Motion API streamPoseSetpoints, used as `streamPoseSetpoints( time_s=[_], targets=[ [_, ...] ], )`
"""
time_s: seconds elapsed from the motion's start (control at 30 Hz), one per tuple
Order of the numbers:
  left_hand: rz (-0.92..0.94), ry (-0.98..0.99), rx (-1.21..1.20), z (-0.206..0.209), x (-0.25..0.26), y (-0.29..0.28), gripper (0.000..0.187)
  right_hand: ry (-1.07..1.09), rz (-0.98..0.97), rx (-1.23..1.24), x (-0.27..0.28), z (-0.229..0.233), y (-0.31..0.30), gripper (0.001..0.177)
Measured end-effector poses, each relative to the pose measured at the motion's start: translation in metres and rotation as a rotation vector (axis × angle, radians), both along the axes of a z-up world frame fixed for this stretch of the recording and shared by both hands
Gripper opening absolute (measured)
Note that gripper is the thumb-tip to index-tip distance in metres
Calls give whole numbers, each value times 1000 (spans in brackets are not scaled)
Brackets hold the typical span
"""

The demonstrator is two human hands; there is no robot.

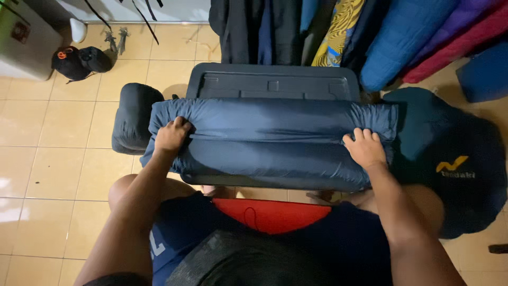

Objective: The person folds a blue jacket by hand on top of a black plastic storage bin.

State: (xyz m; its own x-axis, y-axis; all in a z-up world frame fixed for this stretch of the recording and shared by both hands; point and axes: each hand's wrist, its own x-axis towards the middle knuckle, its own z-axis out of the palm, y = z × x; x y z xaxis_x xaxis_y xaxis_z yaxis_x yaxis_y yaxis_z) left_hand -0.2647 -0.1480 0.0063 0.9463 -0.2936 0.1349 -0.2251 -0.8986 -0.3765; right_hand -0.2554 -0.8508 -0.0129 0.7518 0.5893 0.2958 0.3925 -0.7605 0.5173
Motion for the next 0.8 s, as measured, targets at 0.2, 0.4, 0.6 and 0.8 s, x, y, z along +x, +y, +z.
streamPoseSetpoints(
  time_s=[0.2,0.4,0.6,0.8],
  targets=[
    [-6,85,-98,30,-16,-4,16,0,-10,6,-12,-1,-7,28],
    [-27,167,-130,12,-9,8,13,149,-37,56,-21,13,-4,31],
    [255,450,15,14,9,-39,32,223,-104,56,-31,12,-5,27],
    [96,356,-253,99,60,-221,54,281,-78,51,-38,0,-1,20]
  ],
)
